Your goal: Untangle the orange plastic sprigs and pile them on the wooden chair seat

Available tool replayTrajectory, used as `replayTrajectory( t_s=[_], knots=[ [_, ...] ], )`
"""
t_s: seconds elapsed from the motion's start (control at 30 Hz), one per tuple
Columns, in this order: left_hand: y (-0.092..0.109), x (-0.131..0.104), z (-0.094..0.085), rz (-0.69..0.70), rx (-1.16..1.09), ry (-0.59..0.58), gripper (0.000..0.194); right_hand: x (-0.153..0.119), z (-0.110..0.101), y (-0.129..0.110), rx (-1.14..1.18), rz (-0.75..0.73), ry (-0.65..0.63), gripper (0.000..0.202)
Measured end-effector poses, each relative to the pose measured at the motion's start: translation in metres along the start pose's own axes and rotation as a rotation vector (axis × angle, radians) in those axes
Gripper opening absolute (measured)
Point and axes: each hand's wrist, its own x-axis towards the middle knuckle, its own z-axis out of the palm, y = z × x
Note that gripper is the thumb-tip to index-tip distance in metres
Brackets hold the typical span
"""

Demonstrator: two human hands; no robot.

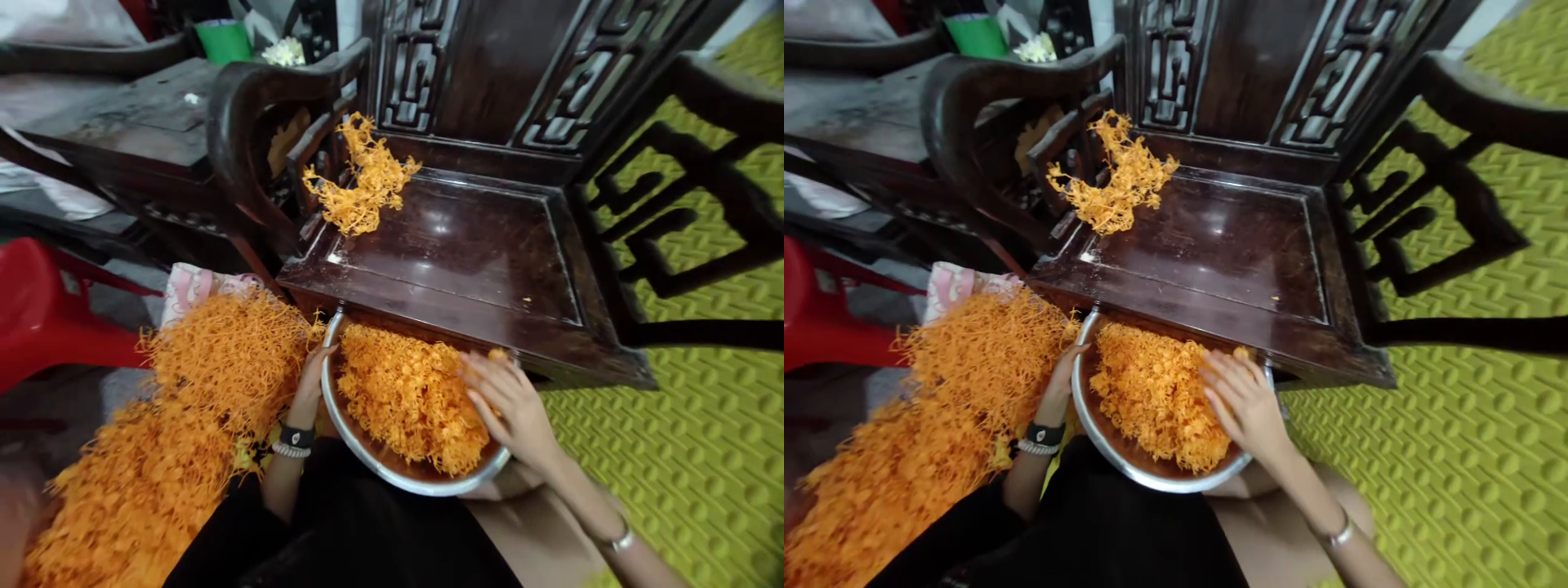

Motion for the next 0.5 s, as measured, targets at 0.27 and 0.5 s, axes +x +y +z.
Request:
replayTrajectory(
  t_s=[0.27,0.5],
  knots=[
    [0.001,0.001,0.006,0.099,-0.064,-0.004,0.033,0.143,0.067,-0.073,0.091,-0.242,-0.113,0.030],
    [-0.002,0.005,0.014,0.172,-0.126,0.017,0.025,0.239,0.174,-0.123,0.061,-0.185,-0.488,0.016]
  ],
)
